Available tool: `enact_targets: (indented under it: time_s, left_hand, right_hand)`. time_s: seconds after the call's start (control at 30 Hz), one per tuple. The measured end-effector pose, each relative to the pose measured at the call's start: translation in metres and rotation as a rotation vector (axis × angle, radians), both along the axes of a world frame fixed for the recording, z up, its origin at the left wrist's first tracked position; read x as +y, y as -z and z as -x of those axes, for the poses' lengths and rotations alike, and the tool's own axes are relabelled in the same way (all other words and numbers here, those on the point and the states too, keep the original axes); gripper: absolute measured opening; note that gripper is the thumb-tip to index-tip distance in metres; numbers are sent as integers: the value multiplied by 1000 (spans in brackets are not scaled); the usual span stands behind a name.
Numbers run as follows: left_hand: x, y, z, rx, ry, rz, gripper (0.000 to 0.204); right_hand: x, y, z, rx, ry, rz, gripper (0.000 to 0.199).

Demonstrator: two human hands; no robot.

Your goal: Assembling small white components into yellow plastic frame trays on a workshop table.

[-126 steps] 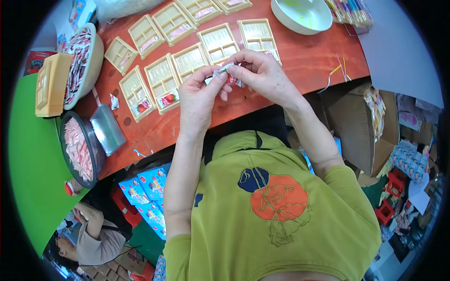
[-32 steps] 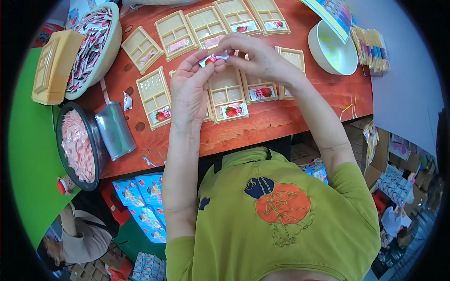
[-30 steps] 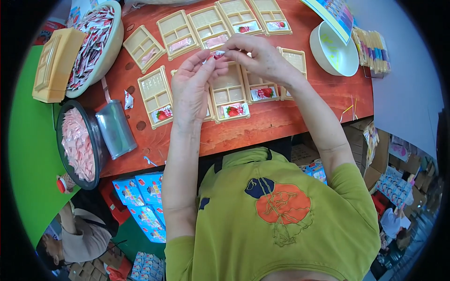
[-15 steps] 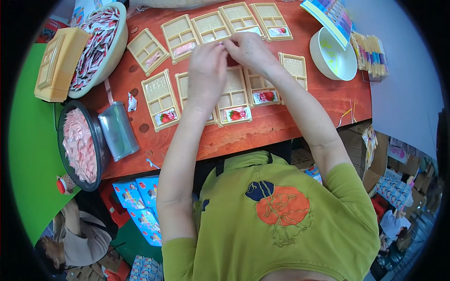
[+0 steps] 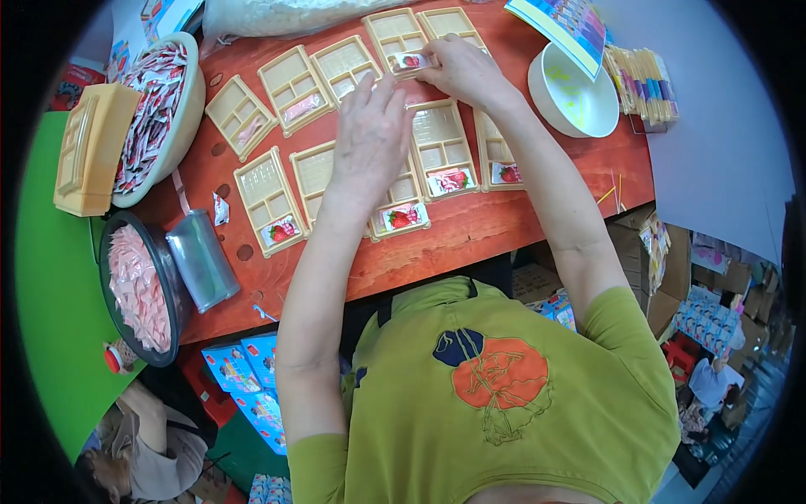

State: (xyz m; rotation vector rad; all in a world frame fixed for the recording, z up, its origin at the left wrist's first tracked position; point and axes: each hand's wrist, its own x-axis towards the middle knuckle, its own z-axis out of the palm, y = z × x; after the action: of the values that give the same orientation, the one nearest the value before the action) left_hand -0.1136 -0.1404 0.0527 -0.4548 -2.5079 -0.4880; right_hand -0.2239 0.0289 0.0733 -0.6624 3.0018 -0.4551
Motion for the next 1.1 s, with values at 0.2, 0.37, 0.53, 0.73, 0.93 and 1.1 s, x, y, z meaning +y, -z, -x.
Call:
enact_targets:
  time_s: [0.2,0.37,0.53,0.73,0.93,1.1]
  left_hand:
    - [15,15,19,-131,67,10,30]
    - [8,14,27,-132,55,-50,30]
    - [8,7,63,71,-46,-123,27]
    - [-16,7,86,-26,24,-317,13]
    - [-14,-10,83,-799,-148,-831,29]
    - [-2,1,73,-164,-91,-250,17]
  right_hand:
    - [0,-8,10,-97,-67,-9,33]
    - [7,-10,10,-80,-96,1,31]
    - [8,-11,10,-111,-99,6,32]
    - [15,3,7,66,-70,256,36]
    - [2,7,11,-108,-43,500,35]
    - [-4,12,14,-75,-8,383,28]
